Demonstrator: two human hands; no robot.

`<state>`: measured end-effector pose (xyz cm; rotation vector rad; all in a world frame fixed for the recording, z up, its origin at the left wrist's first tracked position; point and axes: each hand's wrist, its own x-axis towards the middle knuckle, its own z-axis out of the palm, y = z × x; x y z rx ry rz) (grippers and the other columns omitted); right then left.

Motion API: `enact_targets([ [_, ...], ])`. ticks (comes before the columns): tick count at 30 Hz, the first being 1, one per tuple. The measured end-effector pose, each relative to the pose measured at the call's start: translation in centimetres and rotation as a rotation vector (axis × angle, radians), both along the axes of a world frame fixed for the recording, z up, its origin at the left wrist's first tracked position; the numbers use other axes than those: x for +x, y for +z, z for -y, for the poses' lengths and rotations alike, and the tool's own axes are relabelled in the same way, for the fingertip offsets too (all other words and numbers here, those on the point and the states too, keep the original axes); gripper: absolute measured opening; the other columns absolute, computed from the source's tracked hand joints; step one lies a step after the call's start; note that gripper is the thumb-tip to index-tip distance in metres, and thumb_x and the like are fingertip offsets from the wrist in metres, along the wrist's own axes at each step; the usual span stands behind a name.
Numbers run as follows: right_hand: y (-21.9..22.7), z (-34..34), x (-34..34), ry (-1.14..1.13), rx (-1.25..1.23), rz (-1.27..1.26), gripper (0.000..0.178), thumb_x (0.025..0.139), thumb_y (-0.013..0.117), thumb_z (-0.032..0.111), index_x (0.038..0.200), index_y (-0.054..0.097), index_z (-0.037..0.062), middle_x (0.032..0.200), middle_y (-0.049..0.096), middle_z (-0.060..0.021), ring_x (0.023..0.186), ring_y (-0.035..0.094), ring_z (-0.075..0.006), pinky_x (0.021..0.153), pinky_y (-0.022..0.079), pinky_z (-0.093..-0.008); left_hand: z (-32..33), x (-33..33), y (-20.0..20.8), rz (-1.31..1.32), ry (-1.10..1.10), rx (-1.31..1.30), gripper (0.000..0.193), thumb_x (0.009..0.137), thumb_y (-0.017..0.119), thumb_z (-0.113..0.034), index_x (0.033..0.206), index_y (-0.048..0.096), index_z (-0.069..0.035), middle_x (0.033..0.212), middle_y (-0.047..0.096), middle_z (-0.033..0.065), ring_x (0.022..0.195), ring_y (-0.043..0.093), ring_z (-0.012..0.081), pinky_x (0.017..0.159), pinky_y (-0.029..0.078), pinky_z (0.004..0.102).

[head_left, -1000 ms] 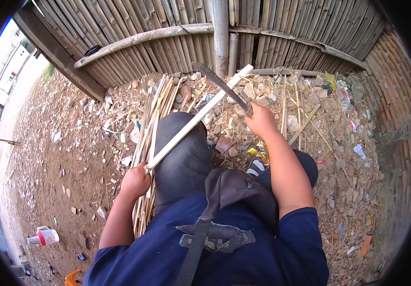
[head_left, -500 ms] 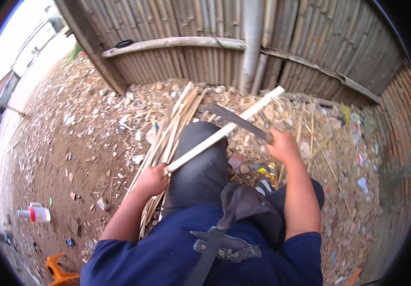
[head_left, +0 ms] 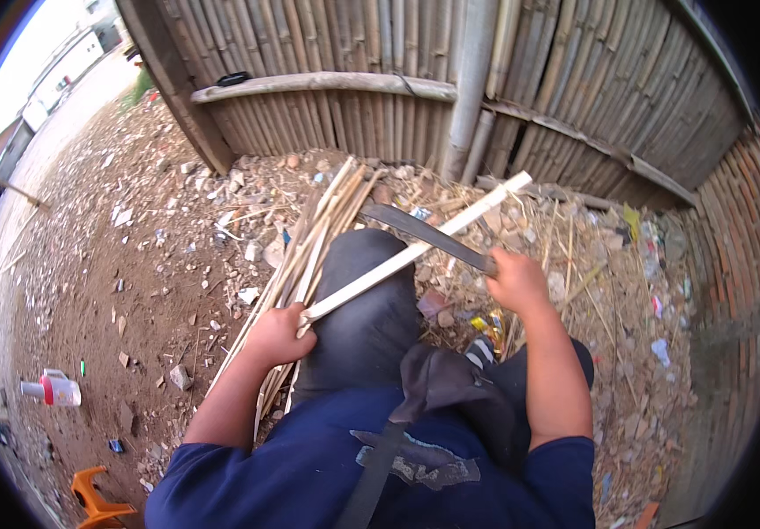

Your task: The person strips layers from a length of bamboo using a large knife while seated outdoors.

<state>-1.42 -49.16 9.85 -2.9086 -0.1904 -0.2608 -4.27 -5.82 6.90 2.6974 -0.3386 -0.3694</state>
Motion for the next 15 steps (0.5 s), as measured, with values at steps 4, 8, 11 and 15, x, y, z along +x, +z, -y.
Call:
enact_targets([
  [4,-0.1,-0.9,1.9,-0.046,0.037,-0.052,0.029,0.078,0.074,0.02,0.103,0.063,0.01,0.086,0.07,-0.016,0.082,0.069,-0.0403,0.071,0.054,-0.0516,-1.4,-1.2,-2.2,0.058,0.032,-0.033,0.027,0.082,0.063,-0.025,0.094,0.063,0.0,0.079,0.068,0.0263,0.081,0.067,0.0466,0.079,0.055,0.0545],
  [8,-1.7,3.4,2.5,-0.33,0.093,-0.156,0.032,0.082,0.072,0.019,0.112,0.066,0.0113,0.092,0.073,-0.0156,0.086,0.071,-0.038,0.075,0.057,-0.0496,-0.9,-0.8,-1.0,0.038,0.054,0.051,0.024,0.087,0.056,-0.023,0.092,0.063,0.0,0.08,0.068,0.0282,0.082,0.067,0.048,0.079,0.054,0.0564],
  [11,-1.6,2.9,2.1,-0.324,0.123,-0.117,0.033,0.082,0.072,0.02,0.114,0.066,0.012,0.093,0.073,-0.0149,0.087,0.071,-0.0371,0.077,0.057,-0.0493,-1.0,-0.5,-0.8,0.031,0.069,0.088,0.025,0.087,0.057,-0.023,0.091,0.063,0.0,0.079,0.067,0.0281,0.081,0.067,0.0479,0.078,0.054,0.0563],
  [15,-1.0,-1.0,0.9,-0.071,0.023,-0.039,0.021,0.085,0.068,0.017,0.105,0.064,0.0123,0.085,0.072,-0.0129,0.081,0.072,-0.036,0.074,0.057,-0.0497,-0.4,-1.6,-1.2,0.037,0.042,0.041,0.024,0.089,0.057,-0.024,0.092,0.064,-0.001,0.08,0.068,0.0275,0.081,0.067,0.0478,0.077,0.054,0.0564],
])
